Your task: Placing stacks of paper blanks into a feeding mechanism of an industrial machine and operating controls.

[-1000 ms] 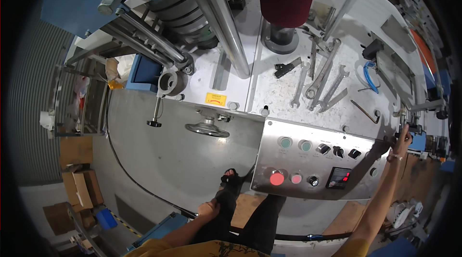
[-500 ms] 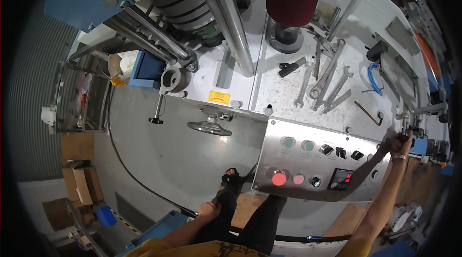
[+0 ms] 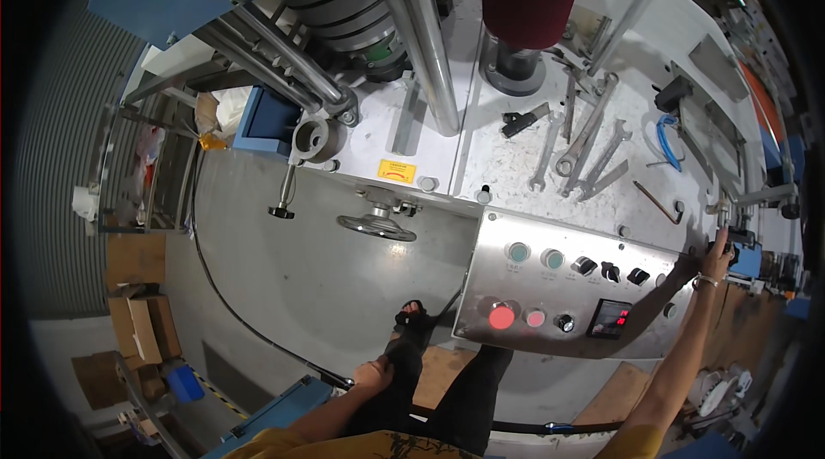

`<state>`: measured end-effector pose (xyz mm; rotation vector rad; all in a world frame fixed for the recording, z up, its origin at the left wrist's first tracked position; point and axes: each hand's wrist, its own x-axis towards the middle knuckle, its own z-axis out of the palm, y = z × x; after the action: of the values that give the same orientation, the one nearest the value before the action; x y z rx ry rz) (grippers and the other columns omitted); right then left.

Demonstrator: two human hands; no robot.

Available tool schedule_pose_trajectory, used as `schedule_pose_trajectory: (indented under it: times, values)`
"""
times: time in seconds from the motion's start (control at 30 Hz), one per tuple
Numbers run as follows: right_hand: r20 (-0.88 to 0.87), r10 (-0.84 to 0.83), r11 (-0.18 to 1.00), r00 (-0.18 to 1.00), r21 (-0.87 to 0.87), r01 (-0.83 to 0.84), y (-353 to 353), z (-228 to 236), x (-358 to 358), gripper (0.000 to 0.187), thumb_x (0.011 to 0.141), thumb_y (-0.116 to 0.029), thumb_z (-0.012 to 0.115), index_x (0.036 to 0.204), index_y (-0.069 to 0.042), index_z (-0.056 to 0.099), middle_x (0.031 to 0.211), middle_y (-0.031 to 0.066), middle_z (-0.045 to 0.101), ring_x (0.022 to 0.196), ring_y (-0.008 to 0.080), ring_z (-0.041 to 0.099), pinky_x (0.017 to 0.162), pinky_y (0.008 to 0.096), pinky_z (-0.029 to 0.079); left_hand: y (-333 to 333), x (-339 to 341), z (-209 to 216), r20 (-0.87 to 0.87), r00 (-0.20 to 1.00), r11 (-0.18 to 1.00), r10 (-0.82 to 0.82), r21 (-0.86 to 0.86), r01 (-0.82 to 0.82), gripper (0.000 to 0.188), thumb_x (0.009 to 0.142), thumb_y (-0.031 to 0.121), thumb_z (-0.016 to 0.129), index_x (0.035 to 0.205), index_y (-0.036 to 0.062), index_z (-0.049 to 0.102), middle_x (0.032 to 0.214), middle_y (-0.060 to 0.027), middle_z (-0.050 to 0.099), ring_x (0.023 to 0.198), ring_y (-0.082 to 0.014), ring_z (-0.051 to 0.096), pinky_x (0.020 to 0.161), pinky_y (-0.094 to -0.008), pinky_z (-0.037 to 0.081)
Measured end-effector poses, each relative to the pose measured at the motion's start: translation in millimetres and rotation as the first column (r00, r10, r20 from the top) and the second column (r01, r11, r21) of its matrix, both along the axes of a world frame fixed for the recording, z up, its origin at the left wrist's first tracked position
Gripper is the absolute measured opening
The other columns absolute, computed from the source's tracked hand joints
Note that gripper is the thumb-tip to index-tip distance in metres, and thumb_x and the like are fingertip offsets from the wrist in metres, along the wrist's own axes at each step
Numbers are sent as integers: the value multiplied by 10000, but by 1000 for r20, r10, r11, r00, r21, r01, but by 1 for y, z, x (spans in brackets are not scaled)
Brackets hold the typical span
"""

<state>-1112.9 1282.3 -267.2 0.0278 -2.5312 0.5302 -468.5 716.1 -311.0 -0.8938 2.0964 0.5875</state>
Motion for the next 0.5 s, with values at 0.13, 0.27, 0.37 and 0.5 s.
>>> schedule_pose_trajectory:
  times: [0.13, 0.27, 0.37, 0.5]
  values:
    - [413, -46, 583, 910, -728, 360, -117, 21, 36, 650, 773, -678, 570, 907, -44, 610, 759, 97, 612, 572, 177, 563, 465, 266, 418, -7, 10, 8, 74, 996, 998, 42, -50, -38, 328, 883, 379, 500, 1026, 94, 578, 852, -191, 673, 817, -369, 656, 748, -464, 513]
    - [547, 171, 296, 819, -822, 487, -124, 42, 42, 578, 775, -718, 521, 637, -157, 515, 522, -4, 484, 375, 111, 413, 332, 219, 287, -6, 7, 4, 55, 998, 999, 37, -36, -35, 329, 884, 384, 495, 1026, 101, 583, 862, -186, 673, 829, -359, 656, 754, -461, 512]
    - [546, 249, 205, 800, -837, 508, -135, 58, 53, 594, 775, -736, 500, 606, -167, 476, 480, -25, 440, 341, 94, 373, 307, 209, 253, -6, 2, 7, 85, 996, 999, 41, -31, -38, 341, 886, 389, 489, 1038, 100, 585, 888, -189, 672, 857, -359, 652, 773, -455, 508]
    - [566, 306, 178, 765, -824, 539, -134, 66, 53, 626, 762, -766, 482, 608, -159, 474, 493, -17, 439, 354, 83, 375, 300, 211, 248, -9, 1, 0, 79, 996, 1000, 28, -1, -28, 357, 884, 403, 491, 1052, 102, 584, 921, -186, 670, 875, -361, 648, 783, -459, 506]
